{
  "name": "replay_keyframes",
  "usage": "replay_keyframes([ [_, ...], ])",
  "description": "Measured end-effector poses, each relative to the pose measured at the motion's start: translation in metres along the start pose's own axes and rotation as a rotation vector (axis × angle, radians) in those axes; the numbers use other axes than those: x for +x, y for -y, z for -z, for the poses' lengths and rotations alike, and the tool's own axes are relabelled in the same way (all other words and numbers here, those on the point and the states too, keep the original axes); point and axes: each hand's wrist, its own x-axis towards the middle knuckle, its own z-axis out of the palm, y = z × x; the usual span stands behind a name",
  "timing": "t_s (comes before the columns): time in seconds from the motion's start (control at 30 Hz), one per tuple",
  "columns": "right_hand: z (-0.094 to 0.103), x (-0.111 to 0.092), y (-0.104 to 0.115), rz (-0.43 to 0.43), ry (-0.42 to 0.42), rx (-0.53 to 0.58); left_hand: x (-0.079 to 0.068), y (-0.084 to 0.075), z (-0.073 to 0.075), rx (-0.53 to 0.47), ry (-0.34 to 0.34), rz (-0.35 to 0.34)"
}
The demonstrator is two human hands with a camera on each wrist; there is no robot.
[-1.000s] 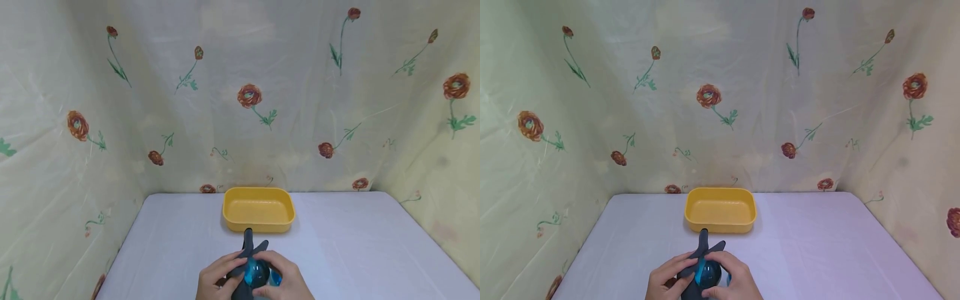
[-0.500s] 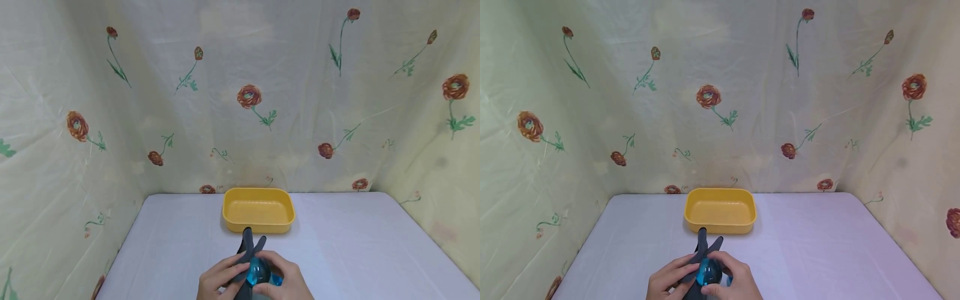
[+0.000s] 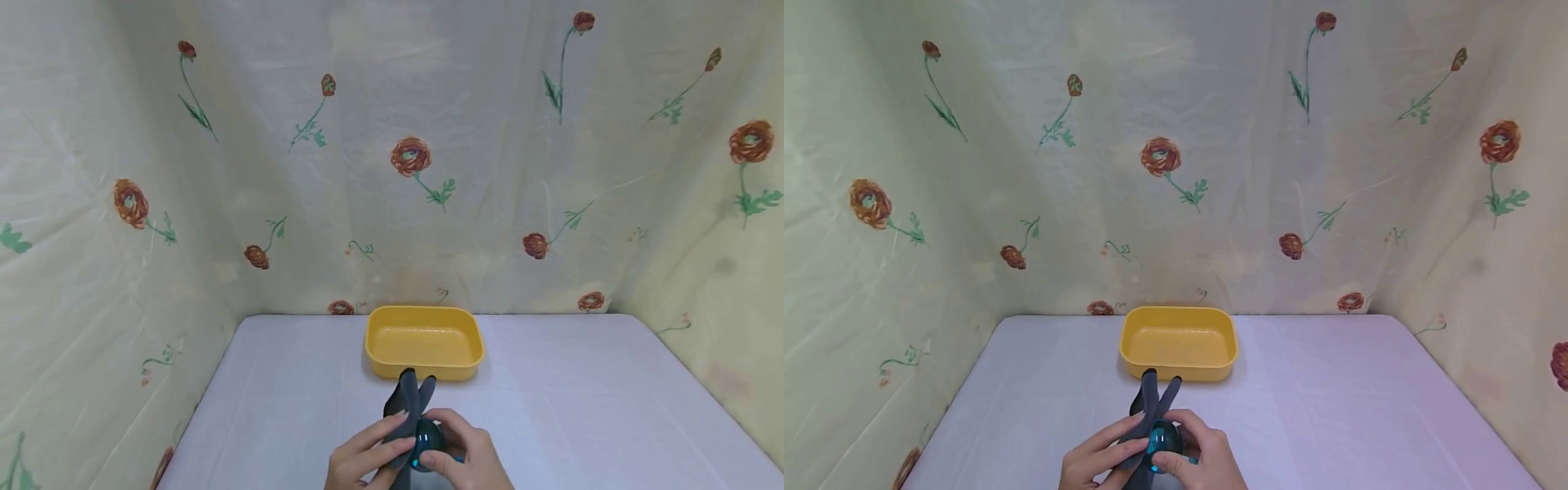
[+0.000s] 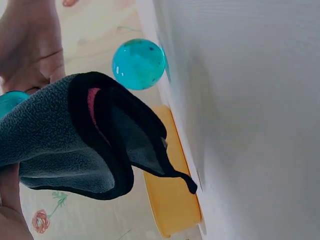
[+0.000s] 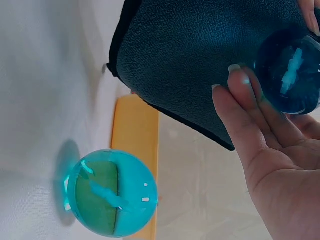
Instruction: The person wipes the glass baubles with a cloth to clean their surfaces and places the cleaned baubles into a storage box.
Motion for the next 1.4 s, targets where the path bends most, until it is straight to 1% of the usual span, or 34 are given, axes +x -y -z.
replay_keyframes([
  [0.1,0.001,0.001,0.0,-0.014,-0.005,-0.003,0.0,0.001,0.0,0.008,0.006,-0.04],
  [0.2,0.002,0.002,-0.001,-0.018,-0.008,0.006,0.0,0.002,0.0,0.005,0.014,-0.062],
  [0.27,0.002,0.002,-0.001,-0.019,-0.008,0.013,-0.001,0.002,0.0,0.003,0.017,-0.061],
  [0.37,0.0,0.003,-0.001,-0.026,-0.01,0.021,-0.001,0.001,0.001,0.005,0.021,-0.035],
  [0.57,-0.001,0.002,-0.002,-0.028,-0.001,0.04,0.0,0.001,0.0,0.006,0.006,-0.022],
  [0.7,-0.002,0.001,-0.002,-0.031,-0.001,0.033,0.0,-0.002,0.0,0.007,0.0,0.05],
  [0.83,-0.003,-0.001,-0.001,-0.021,-0.018,0.024,0.001,-0.007,-0.002,0.015,-0.026,0.146],
  [0.97,-0.003,-0.003,0.002,-0.01,-0.048,-0.001,0.003,-0.011,-0.004,-0.023,-0.042,0.269],
  [1.03,-0.004,-0.003,0.003,-0.016,-0.056,-0.011,0.003,-0.013,-0.003,-0.052,-0.039,0.34],
  [1.1,-0.004,-0.004,0.004,-0.022,-0.057,-0.015,0.004,-0.015,-0.003,-0.073,-0.032,0.396],
  [1.17,-0.004,-0.004,0.005,-0.021,-0.051,-0.016,0.004,-0.015,-0.002,-0.085,-0.02,0.433],
  [1.2,-0.004,-0.004,0.005,-0.015,-0.051,-0.016,0.005,-0.015,-0.002,-0.088,-0.015,0.441],
  [1.3,-0.005,-0.004,0.005,0.021,-0.06,-0.028,0.005,-0.016,-0.001,-0.089,0.0,0.476],
  [1.33,-0.005,-0.004,0.004,0.033,-0.067,-0.032,0.006,-0.015,-0.001,-0.086,0.0,0.474],
  [1.4,-0.005,-0.004,0.003,0.059,-0.075,-0.043,0.007,-0.017,0.0,-0.082,0.006,0.509],
])
